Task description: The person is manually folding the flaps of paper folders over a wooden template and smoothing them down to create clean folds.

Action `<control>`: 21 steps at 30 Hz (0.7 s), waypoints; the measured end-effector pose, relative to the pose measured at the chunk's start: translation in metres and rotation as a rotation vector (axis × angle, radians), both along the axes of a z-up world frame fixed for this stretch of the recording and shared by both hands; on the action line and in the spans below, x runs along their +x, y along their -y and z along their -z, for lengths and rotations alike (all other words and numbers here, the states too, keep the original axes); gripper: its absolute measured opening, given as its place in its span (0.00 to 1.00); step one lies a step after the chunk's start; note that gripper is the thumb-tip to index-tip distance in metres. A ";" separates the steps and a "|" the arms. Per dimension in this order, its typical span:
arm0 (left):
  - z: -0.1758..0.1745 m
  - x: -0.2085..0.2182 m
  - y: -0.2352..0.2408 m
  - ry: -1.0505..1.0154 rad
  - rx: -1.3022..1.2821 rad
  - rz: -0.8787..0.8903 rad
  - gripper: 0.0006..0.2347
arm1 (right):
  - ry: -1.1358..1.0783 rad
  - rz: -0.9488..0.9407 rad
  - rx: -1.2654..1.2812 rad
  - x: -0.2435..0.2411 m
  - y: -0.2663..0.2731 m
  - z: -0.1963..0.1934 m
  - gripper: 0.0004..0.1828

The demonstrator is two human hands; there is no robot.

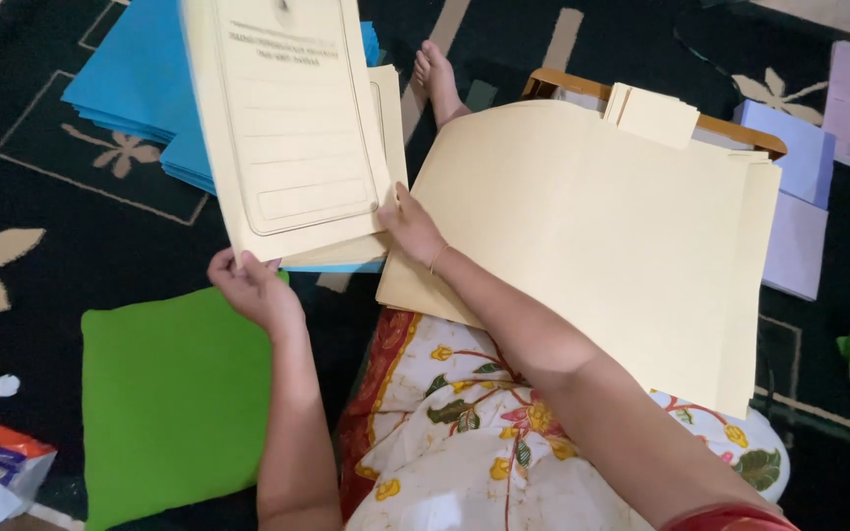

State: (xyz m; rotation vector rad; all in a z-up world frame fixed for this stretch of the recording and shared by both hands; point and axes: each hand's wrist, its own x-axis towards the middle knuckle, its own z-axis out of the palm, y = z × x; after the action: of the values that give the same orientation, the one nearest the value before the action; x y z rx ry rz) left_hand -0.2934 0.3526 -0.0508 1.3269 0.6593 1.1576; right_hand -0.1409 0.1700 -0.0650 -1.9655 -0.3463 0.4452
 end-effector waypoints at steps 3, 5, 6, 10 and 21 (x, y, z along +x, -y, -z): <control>-0.025 -0.022 0.017 0.065 -0.017 0.023 0.08 | -0.082 0.149 0.322 -0.010 0.012 -0.029 0.30; -0.035 -0.034 0.027 0.078 -0.042 0.074 0.09 | -0.081 0.145 0.380 0.001 0.041 -0.013 0.27; -0.040 -0.039 0.032 0.093 -0.070 0.119 0.09 | -0.078 0.136 0.435 0.007 0.058 -0.004 0.26; -0.047 -0.045 0.083 0.075 -0.110 0.242 0.11 | -0.065 0.176 0.486 -0.041 0.164 -0.061 0.27; -0.043 -0.041 0.246 -0.330 0.285 1.162 0.13 | -0.032 0.858 0.254 -0.213 0.424 -0.088 0.25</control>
State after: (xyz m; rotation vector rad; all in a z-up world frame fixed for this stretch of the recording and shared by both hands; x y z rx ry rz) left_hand -0.3342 0.1068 -0.0081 1.7712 -0.1260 0.0763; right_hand -0.3538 -0.2544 0.0226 -1.6642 0.4432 -0.1226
